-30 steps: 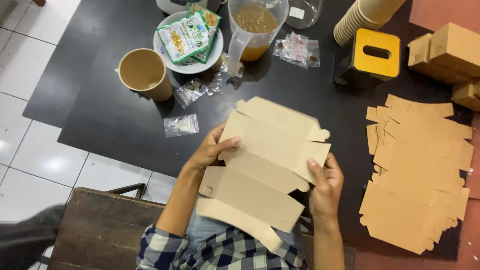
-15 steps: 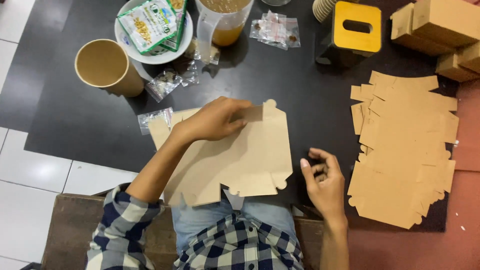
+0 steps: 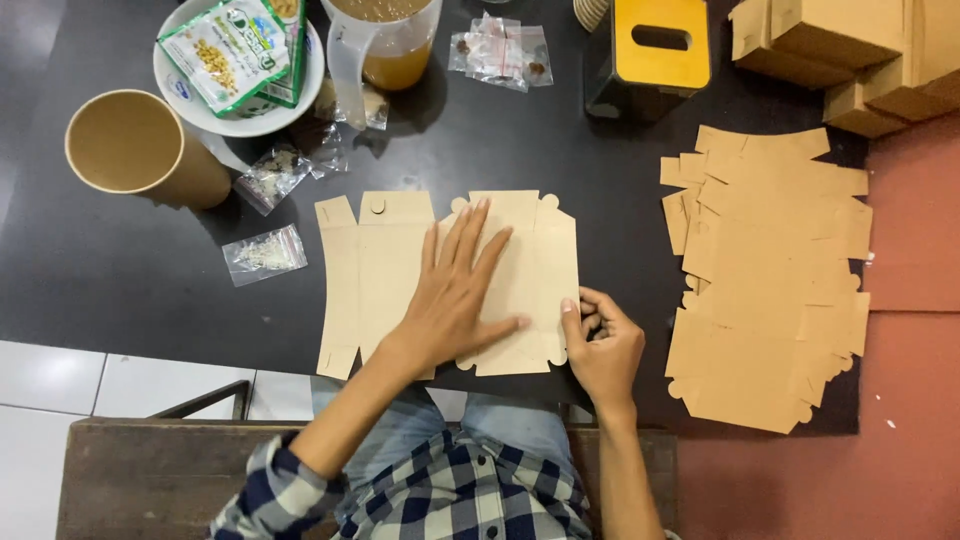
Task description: The person folds flat cardboard box blanks into three-dimensional boxes by hand. They repeatedly fold flaps, tuck tabs into slots, and press seams to form the box shape. Completed boxes are stacked on the table.
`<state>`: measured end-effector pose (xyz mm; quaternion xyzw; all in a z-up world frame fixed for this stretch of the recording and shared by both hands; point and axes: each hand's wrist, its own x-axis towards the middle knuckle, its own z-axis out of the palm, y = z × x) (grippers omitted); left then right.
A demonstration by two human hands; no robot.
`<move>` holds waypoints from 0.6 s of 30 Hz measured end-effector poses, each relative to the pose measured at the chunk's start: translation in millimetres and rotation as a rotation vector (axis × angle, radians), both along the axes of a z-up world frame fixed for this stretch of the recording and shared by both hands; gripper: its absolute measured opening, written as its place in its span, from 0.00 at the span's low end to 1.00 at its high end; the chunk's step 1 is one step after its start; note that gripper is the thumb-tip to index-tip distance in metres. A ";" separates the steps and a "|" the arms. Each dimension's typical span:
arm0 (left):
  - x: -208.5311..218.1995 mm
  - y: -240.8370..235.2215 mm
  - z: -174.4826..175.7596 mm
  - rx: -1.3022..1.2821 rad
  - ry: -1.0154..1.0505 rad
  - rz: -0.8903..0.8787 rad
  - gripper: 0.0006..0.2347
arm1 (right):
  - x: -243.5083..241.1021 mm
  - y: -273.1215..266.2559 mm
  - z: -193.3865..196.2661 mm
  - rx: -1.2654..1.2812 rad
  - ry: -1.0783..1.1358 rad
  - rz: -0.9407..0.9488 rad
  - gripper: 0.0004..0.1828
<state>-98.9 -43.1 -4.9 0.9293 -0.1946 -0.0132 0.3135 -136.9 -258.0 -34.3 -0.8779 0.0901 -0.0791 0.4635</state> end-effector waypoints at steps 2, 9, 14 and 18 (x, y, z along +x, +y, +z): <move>-8.2 2.6 -11.0 0.091 -0.015 -0.009 0.47 | -0.3 0.4 2.4 -0.009 -0.024 0.009 0.10; -12.5 6.4 -23.1 0.158 -0.066 -0.021 0.56 | -5.8 7.6 17.7 -0.157 -0.283 0.370 0.17; -10.9 9.5 -19.5 0.147 -0.078 -0.042 0.52 | -3.1 15.8 23.8 -0.226 -0.228 0.510 0.18; -5.1 17.8 -18.7 0.221 -0.088 -0.104 0.46 | -3.2 18.0 25.1 -0.258 -0.217 0.525 0.17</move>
